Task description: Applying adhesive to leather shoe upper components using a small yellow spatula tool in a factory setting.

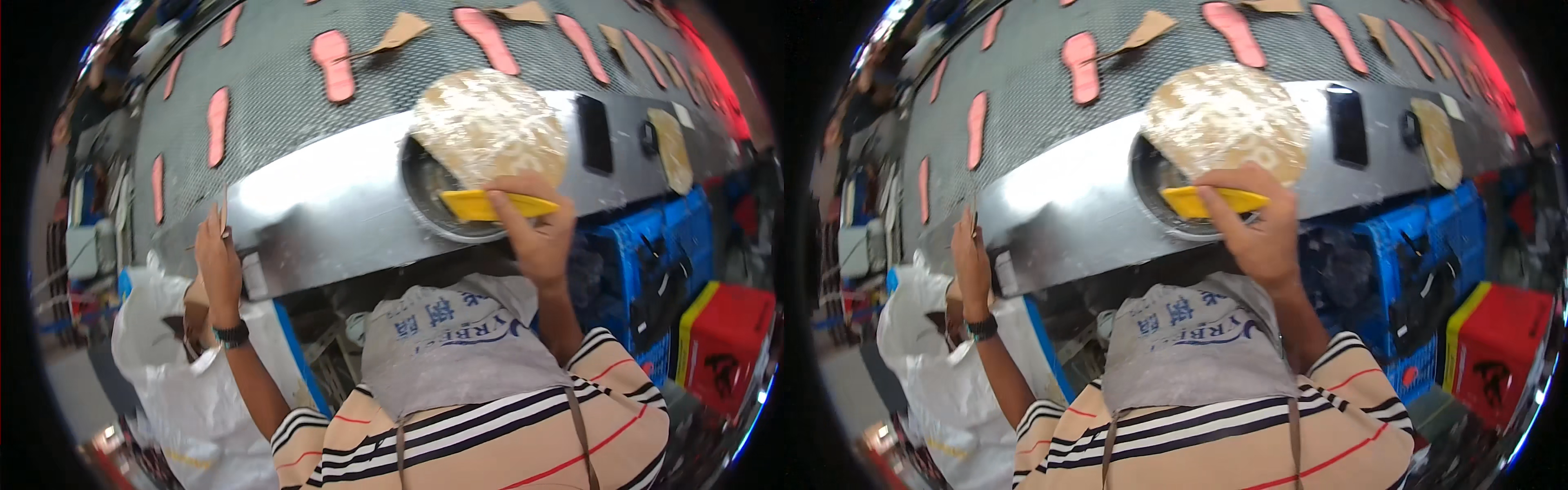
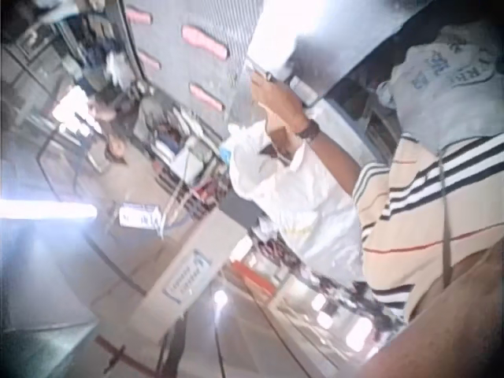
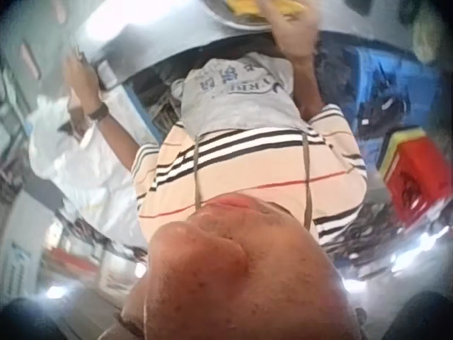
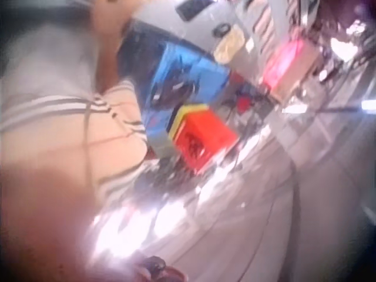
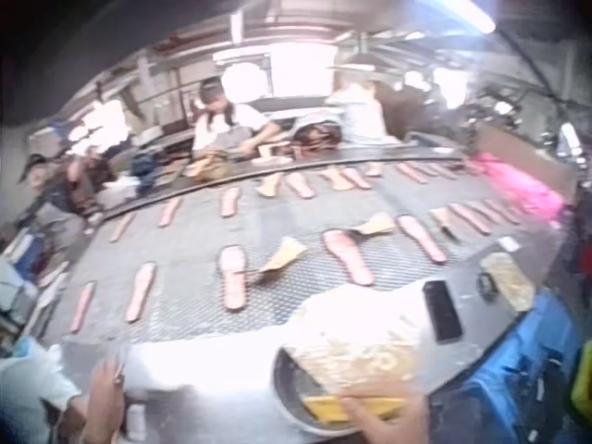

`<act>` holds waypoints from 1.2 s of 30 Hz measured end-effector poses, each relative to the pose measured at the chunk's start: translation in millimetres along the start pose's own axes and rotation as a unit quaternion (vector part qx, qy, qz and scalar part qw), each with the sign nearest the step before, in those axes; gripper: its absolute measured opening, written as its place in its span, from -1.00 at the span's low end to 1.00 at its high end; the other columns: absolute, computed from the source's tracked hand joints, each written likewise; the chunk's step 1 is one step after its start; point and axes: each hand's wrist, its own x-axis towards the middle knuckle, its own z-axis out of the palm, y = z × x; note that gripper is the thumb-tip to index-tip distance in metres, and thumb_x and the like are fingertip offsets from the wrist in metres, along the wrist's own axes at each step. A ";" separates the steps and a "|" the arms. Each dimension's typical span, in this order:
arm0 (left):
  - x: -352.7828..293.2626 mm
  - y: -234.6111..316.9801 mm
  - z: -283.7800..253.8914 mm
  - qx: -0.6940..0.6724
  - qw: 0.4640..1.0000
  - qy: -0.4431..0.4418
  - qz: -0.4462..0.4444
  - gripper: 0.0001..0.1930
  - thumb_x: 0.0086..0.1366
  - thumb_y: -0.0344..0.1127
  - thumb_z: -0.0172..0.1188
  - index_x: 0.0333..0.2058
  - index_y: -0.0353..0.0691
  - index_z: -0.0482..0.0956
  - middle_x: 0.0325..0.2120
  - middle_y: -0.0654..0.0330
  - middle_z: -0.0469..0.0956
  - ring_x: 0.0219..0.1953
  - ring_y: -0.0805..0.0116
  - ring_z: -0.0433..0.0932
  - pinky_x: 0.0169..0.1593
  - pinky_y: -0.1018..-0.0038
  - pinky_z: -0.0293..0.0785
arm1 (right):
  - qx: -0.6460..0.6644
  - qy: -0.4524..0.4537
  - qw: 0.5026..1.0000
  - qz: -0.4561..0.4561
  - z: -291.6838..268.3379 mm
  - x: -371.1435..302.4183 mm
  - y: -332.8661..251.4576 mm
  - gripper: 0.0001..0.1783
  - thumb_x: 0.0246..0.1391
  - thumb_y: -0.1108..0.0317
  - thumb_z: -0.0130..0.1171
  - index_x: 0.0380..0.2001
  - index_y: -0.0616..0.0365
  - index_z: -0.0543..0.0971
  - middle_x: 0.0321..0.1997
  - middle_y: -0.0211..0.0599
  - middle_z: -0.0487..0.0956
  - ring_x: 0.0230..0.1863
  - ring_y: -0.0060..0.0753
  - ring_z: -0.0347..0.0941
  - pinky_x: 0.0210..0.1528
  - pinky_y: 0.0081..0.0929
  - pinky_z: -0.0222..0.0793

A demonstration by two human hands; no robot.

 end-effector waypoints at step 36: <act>-32.6 101.5 -33.7 -0.390 0.918 -0.062 -0.017 -0.75 0.27 -0.51 0.23 -0.08 -0.33 0.47 -0.13 0.05 0.57 -0.16 0.20 0.59 -0.15 0.33 0.54 | -0.143 -0.069 0.983 -0.087 25.2 -6.5 12.2 -0.86 0.06 0.41 0.40 -0.28 0.17 0.74 -0.29 -0.24 0.73 -0.28 -0.17 0.54 -0.15 -0.30 0.42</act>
